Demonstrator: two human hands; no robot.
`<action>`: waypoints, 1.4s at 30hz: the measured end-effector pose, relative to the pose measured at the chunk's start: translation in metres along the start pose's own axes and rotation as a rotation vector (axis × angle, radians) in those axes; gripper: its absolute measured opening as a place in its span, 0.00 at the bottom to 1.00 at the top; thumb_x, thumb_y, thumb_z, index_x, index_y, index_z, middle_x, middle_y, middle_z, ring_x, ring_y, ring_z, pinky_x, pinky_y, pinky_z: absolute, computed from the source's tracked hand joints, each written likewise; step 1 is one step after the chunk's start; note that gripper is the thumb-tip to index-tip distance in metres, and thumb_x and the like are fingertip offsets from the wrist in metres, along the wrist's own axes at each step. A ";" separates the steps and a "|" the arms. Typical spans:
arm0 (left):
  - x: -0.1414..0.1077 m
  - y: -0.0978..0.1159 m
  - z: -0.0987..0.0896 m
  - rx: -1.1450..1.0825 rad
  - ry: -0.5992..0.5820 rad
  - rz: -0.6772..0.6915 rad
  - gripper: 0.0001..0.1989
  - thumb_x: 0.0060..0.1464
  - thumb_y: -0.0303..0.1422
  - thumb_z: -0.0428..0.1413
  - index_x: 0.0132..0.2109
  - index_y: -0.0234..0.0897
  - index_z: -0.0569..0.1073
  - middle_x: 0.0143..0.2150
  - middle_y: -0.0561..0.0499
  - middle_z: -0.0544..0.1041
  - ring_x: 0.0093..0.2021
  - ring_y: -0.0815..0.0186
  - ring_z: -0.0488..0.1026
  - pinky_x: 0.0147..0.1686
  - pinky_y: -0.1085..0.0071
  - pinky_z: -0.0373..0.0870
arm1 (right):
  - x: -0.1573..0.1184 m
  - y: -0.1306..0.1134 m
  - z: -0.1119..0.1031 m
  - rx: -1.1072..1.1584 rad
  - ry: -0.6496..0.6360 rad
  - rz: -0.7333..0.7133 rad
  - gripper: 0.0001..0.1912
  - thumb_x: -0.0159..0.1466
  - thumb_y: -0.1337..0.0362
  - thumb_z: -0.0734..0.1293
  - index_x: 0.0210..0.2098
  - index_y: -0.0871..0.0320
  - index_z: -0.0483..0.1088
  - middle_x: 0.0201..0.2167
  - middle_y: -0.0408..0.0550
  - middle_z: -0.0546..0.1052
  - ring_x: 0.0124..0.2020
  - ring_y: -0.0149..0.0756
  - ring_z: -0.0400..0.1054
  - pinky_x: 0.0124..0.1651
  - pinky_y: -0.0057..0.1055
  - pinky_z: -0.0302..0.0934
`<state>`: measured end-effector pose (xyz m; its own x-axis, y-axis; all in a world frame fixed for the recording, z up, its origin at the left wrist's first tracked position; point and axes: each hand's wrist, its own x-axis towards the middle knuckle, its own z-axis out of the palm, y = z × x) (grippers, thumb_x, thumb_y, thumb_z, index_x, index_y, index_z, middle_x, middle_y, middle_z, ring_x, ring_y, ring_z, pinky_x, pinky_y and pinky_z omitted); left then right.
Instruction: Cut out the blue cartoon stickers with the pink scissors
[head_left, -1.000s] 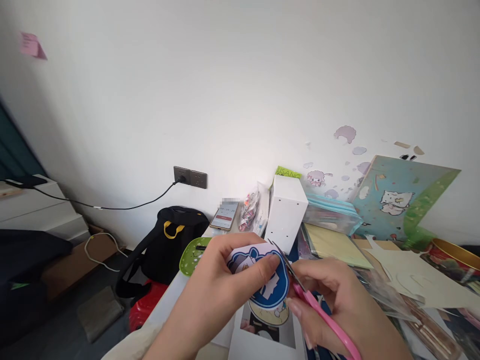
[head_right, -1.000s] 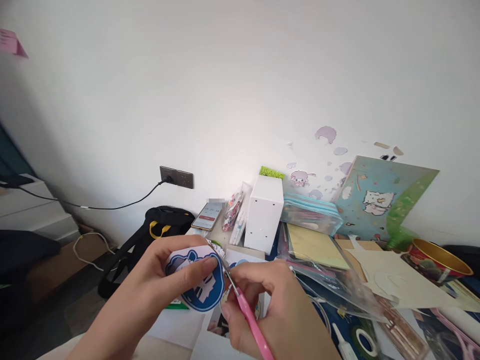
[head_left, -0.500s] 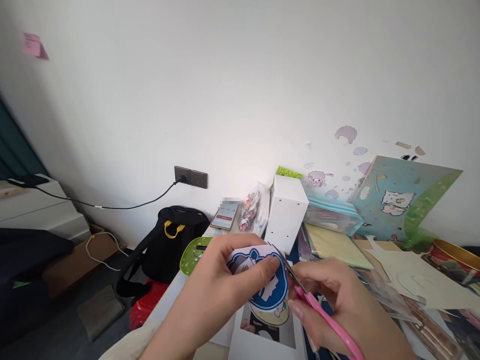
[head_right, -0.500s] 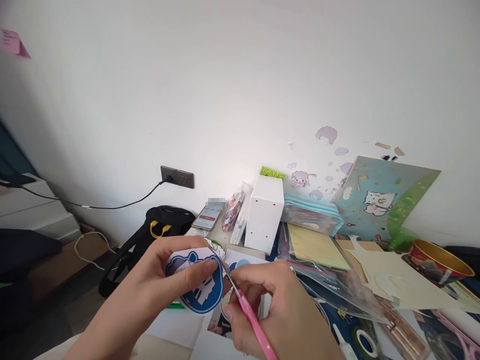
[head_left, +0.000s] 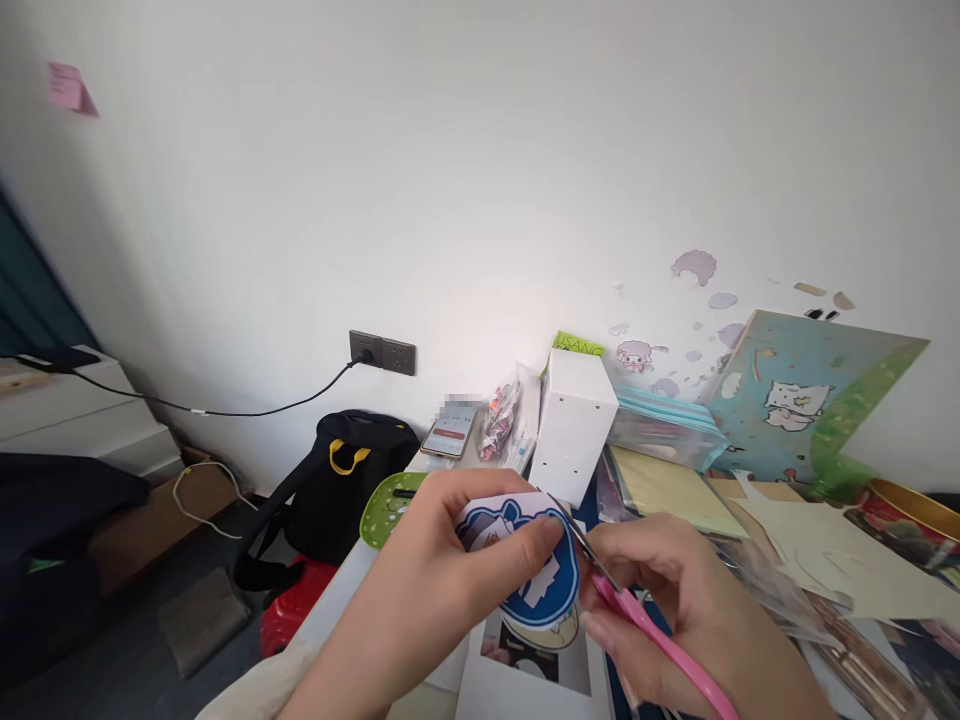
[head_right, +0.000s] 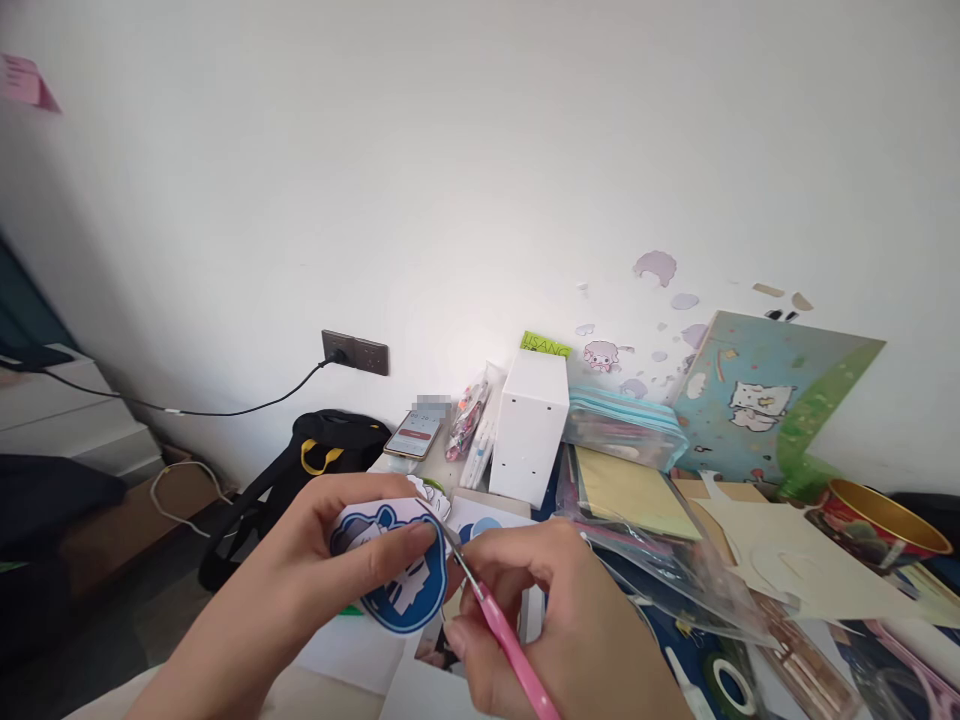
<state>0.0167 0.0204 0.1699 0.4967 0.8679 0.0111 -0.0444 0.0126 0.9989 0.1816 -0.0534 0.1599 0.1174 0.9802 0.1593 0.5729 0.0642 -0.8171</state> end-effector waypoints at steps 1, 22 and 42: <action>0.000 -0.001 0.000 -0.003 -0.008 -0.005 0.10 0.45 0.37 0.61 0.26 0.34 0.73 0.23 0.53 0.72 0.20 0.70 0.68 0.20 0.75 0.65 | 0.001 0.000 -0.001 -0.002 -0.023 -0.014 0.04 0.50 0.68 0.68 0.27 0.58 0.75 0.20 0.43 0.70 0.23 0.35 0.64 0.26 0.27 0.57; -0.001 0.002 0.000 -0.041 0.035 -0.048 0.08 0.41 0.34 0.63 0.27 0.35 0.73 0.24 0.55 0.70 0.22 0.70 0.68 0.21 0.77 0.64 | 0.006 -0.012 -0.008 -0.075 -0.155 -0.056 0.07 0.51 0.74 0.66 0.21 0.58 0.72 0.17 0.40 0.67 0.22 0.31 0.62 0.25 0.25 0.54; -0.003 0.002 0.003 -0.083 0.091 -0.069 0.14 0.39 0.33 0.64 0.34 0.35 0.71 0.24 0.56 0.70 0.22 0.71 0.68 0.20 0.78 0.64 | 0.008 -0.004 -0.006 -0.058 -0.156 -0.077 0.04 0.50 0.71 0.68 0.25 0.58 0.76 0.18 0.41 0.70 0.21 0.31 0.63 0.24 0.24 0.56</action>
<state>0.0175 0.0163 0.1716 0.4201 0.9052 -0.0650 -0.0869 0.1114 0.9900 0.1853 -0.0474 0.1673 -0.0529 0.9903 0.1287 0.6216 0.1336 -0.7719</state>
